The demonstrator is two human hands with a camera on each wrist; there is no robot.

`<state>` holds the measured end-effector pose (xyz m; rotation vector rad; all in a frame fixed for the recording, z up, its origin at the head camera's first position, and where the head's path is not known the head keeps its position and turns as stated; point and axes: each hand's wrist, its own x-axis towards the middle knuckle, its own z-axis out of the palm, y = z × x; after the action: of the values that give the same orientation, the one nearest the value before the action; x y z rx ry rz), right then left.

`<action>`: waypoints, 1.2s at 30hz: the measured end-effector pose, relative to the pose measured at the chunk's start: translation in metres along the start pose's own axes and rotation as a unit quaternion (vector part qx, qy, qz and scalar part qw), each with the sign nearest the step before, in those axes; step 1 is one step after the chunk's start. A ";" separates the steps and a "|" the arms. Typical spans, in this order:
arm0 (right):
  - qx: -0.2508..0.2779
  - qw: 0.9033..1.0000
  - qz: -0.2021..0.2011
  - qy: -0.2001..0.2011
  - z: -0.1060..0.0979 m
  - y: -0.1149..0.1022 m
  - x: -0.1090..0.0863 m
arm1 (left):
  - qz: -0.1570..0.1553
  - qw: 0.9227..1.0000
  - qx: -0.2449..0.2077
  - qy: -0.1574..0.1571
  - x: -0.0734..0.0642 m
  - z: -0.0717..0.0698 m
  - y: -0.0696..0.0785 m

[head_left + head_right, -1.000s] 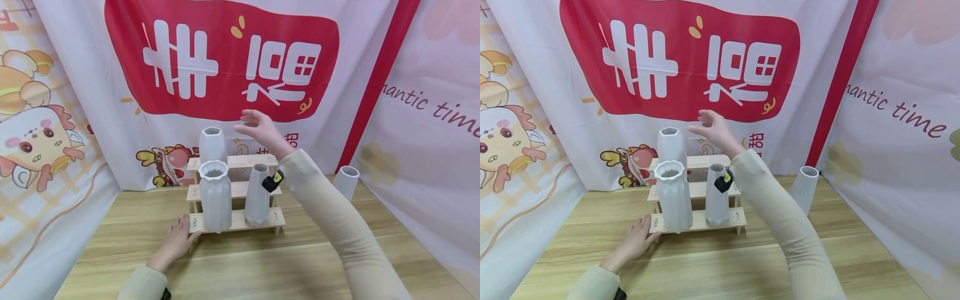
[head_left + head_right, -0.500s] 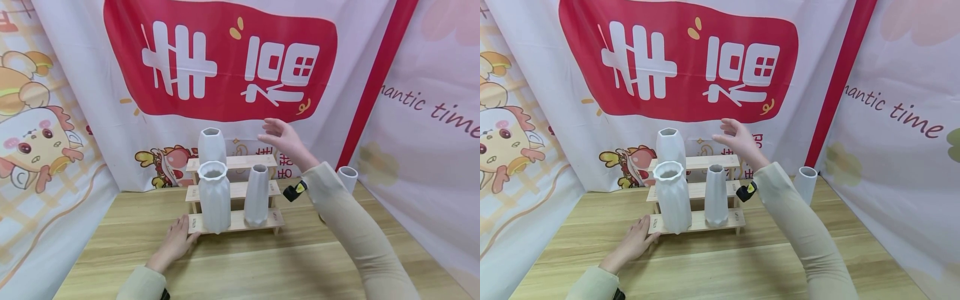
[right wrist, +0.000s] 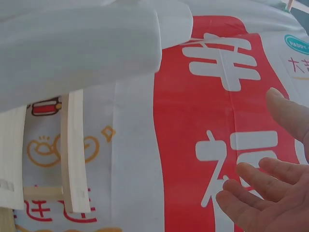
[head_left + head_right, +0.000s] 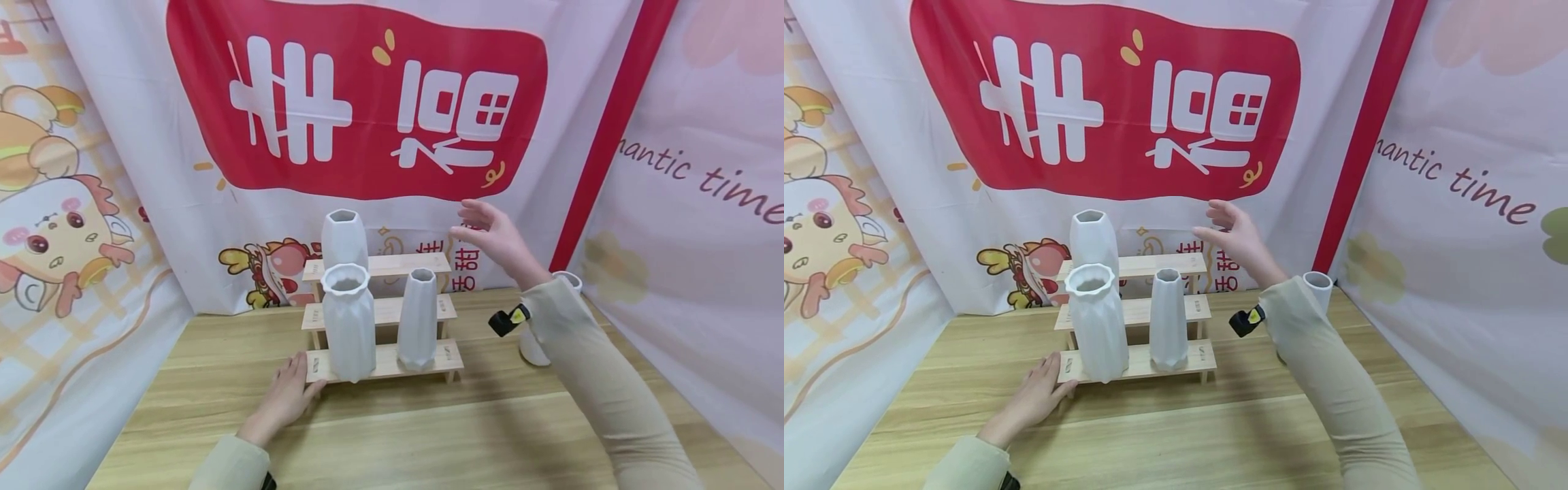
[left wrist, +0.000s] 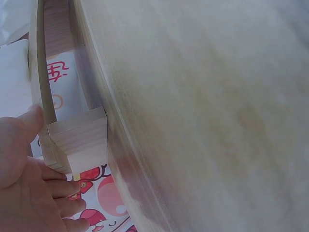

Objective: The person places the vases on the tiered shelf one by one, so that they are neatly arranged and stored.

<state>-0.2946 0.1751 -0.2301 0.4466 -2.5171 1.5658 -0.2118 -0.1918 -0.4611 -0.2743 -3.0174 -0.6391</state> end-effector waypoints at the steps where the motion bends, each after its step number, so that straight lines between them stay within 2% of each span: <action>1: -0.001 1.000 0.002 0.002 -0.002 0.002 0.000 | 0.000 1.000 0.000 0.000 0.000 0.000 0.000; 10: -0.004 0.999 0.023 0.025 -0.023 0.018 -0.010 | -0.004 1.000 -0.003 -0.006 -0.001 -0.001 0.000; 19: -0.033 0.997 0.049 0.044 -0.044 0.034 -0.021 | -0.006 1.000 -0.002 -0.003 -0.001 -0.001 0.000; 25: -0.030 0.997 0.048 0.059 -0.057 0.051 -0.026 | -0.006 1.000 -0.004 -0.006 -0.001 -0.002 0.001; 36: -0.013 0.997 0.049 0.062 -0.084 0.070 -0.042 | -0.005 1.000 0.002 -0.005 0.000 -0.001 0.001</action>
<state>-0.2803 0.2862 -0.2638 0.2189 -2.4956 1.5394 -0.2115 -0.1917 -0.4598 -0.2646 -3.0307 -0.6354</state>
